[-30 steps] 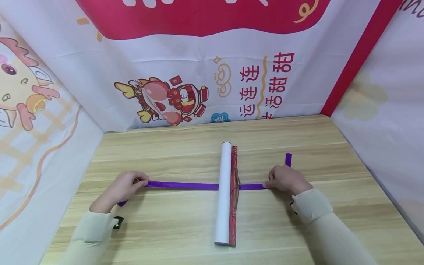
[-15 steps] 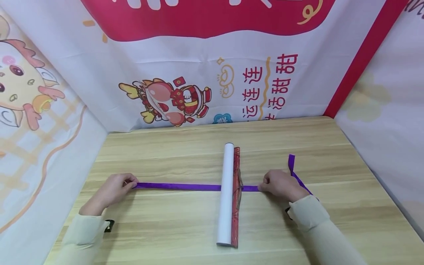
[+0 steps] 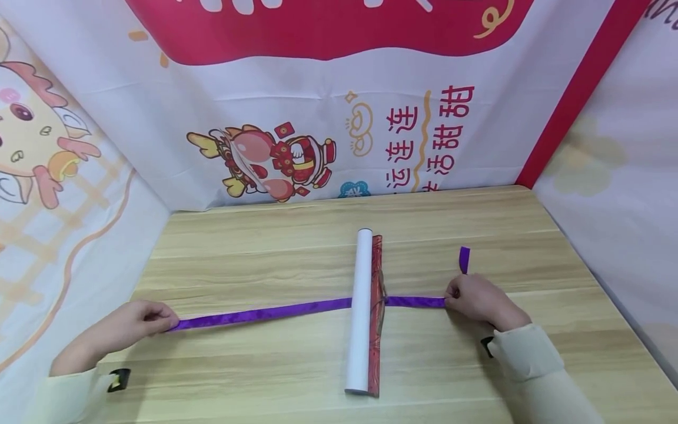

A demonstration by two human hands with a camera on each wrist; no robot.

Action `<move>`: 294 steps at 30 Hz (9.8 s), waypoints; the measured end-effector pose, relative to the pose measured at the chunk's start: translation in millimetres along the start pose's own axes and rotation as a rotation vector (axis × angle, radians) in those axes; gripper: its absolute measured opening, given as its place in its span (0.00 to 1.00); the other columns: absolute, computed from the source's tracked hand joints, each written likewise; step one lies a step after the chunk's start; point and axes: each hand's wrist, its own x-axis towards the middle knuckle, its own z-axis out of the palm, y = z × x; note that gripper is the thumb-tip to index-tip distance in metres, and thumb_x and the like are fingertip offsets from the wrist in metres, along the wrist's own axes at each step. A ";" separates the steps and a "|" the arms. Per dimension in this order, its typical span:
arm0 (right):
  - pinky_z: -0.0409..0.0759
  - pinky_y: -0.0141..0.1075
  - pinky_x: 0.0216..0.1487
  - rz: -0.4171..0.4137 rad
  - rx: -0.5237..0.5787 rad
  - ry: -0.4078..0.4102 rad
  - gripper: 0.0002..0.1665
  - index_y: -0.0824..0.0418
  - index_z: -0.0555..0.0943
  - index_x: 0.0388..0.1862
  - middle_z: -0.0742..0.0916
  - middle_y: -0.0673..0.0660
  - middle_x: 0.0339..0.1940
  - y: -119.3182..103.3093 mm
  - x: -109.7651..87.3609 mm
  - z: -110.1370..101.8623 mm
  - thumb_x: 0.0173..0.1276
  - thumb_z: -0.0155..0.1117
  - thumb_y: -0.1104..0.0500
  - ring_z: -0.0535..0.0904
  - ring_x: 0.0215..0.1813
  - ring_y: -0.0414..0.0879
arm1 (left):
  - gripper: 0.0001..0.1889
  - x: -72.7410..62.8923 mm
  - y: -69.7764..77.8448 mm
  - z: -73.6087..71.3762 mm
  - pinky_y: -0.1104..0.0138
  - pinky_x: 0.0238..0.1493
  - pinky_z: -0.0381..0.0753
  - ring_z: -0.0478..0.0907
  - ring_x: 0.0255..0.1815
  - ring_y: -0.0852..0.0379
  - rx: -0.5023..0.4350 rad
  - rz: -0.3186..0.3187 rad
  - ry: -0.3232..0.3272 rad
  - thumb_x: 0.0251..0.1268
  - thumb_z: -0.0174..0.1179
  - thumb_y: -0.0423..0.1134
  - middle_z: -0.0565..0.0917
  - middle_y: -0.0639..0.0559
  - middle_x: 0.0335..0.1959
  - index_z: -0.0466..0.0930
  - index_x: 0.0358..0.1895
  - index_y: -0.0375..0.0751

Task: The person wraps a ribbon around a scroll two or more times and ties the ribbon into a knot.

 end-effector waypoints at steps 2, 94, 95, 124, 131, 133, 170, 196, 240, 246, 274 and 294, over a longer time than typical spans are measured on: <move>0.71 0.33 0.34 -0.006 -0.016 0.012 0.04 0.55 0.86 0.32 0.85 0.45 0.26 1.9 -2.3 1.7 0.67 0.71 0.58 0.73 0.29 0.39 | 0.11 -12.4 2.5 -10.8 0.70 0.37 0.78 0.75 0.34 0.70 -0.030 -0.022 -0.053 0.79 0.60 0.43 0.88 0.53 0.37 0.89 0.45 0.41; 0.75 0.34 0.33 0.105 0.088 0.112 0.07 0.58 0.86 0.33 0.86 0.49 0.28 -15.8 -13.1 -6.9 0.72 0.72 0.57 0.76 0.31 0.42 | 0.22 185.5 362.4 168.4 0.75 0.54 0.83 0.83 0.50 0.61 0.162 0.598 -0.160 0.76 0.65 0.41 0.87 0.52 0.63 0.80 0.70 0.44; 0.74 0.33 0.34 0.100 0.119 0.118 0.08 0.58 0.85 0.33 0.86 0.49 0.29 -19.9 -15.0 -8.2 0.72 0.72 0.56 0.76 0.31 0.42 | 0.22 183.3 361.0 170.4 0.75 0.51 0.83 0.82 0.47 0.61 0.164 0.601 -0.152 0.75 0.67 0.40 0.88 0.52 0.61 0.81 0.69 0.44; 0.81 0.47 0.31 0.203 -0.134 0.197 0.18 0.65 0.86 0.39 0.87 0.60 0.31 -20.4 51.7 -15.3 0.75 0.68 0.49 0.82 0.33 0.54 | 0.06 169.3 304.1 174.1 0.77 0.35 0.81 0.79 0.33 0.70 -0.333 0.567 -0.023 0.75 0.65 0.36 0.90 0.52 0.39 0.86 0.50 0.42; 0.80 0.50 0.31 0.346 -0.310 0.146 0.32 0.57 0.73 0.19 0.80 0.59 0.24 -13.5 71.5 -17.5 0.68 0.73 0.37 0.77 0.32 0.55 | 0.07 167.0 300.5 174.3 0.77 0.39 0.81 0.80 0.35 0.69 -0.381 0.557 -0.069 0.75 0.67 0.38 0.90 0.55 0.39 0.87 0.50 0.42; 0.81 0.53 0.35 0.348 -0.332 0.112 0.31 0.56 0.73 0.19 0.81 0.59 0.26 -14.2 74.3 -19.4 0.68 0.74 0.38 0.77 0.33 0.56 | 0.07 167.9 298.8 174.1 0.76 0.40 0.81 0.80 0.35 0.70 -0.381 0.557 -0.065 0.74 0.68 0.39 0.90 0.55 0.39 0.88 0.49 0.43; 0.80 0.53 0.46 0.355 -0.326 -0.047 0.24 0.60 0.80 0.27 0.85 0.61 0.30 -21.3 88.1 -29.0 0.70 0.74 0.42 0.79 0.36 0.55 | 0.28 131.2 248.2 4.0 0.60 0.61 0.84 0.88 0.49 0.53 -1.515 0.670 -0.181 0.63 0.74 0.35 0.89 0.49 0.46 0.71 0.62 0.47; 0.79 0.49 0.42 0.357 -0.343 -0.011 0.24 0.59 0.79 0.27 0.85 0.61 0.31 -20.6 89.0 -26.8 0.71 0.73 0.43 0.78 0.35 0.55 | 0.16 136.9 80.9 1.3 0.70 0.60 0.86 0.89 0.49 0.63 -1.404 0.018 0.310 0.75 0.62 0.26 0.91 0.56 0.43 0.71 0.60 0.37; 0.82 0.54 0.40 0.362 -0.327 0.099 0.29 0.59 0.76 0.21 0.85 0.64 0.33 -28.8 88.8 -11.7 0.71 0.72 0.40 0.78 0.35 0.57 | 0.21 149.6 210.9 126.9 0.47 0.75 0.76 0.81 0.68 0.41 -0.051 0.275 0.004 0.74 0.66 0.36 0.86 0.41 0.63 0.81 0.66 0.36; 0.83 0.57 0.40 0.360 -0.237 0.197 0.18 0.58 0.88 0.29 0.89 0.66 0.39 -30.1 86.1 -4.1 0.73 0.71 0.47 0.83 0.40 0.60 | 0.22 151.1 212.2 129.6 0.48 0.76 0.74 0.79 0.70 0.42 -0.080 0.251 0.005 0.75 0.66 0.38 0.85 0.42 0.66 0.80 0.68 0.39; 0.76 0.64 0.50 0.498 0.046 0.383 0.20 0.62 0.88 0.56 0.86 0.73 0.59 8.5 69.7 -0.6 0.75 0.65 0.51 0.76 0.61 0.75 | 0.19 145.7 205.5 136.3 0.48 0.74 0.77 0.81 0.67 0.41 -0.090 0.291 0.012 0.74 0.65 0.35 0.86 0.40 0.62 0.82 0.64 0.35; 0.86 0.26 0.53 0.096 0.983 0.490 0.22 0.66 0.76 0.64 0.92 0.38 0.46 -9.5 60.0 -26.9 0.82 0.60 0.51 0.88 0.50 0.30 | 0.24 150.7 213.1 136.1 0.47 0.78 0.72 0.77 0.72 0.41 -0.098 0.289 -0.011 0.77 0.64 0.39 0.83 0.41 0.67 0.77 0.71 0.37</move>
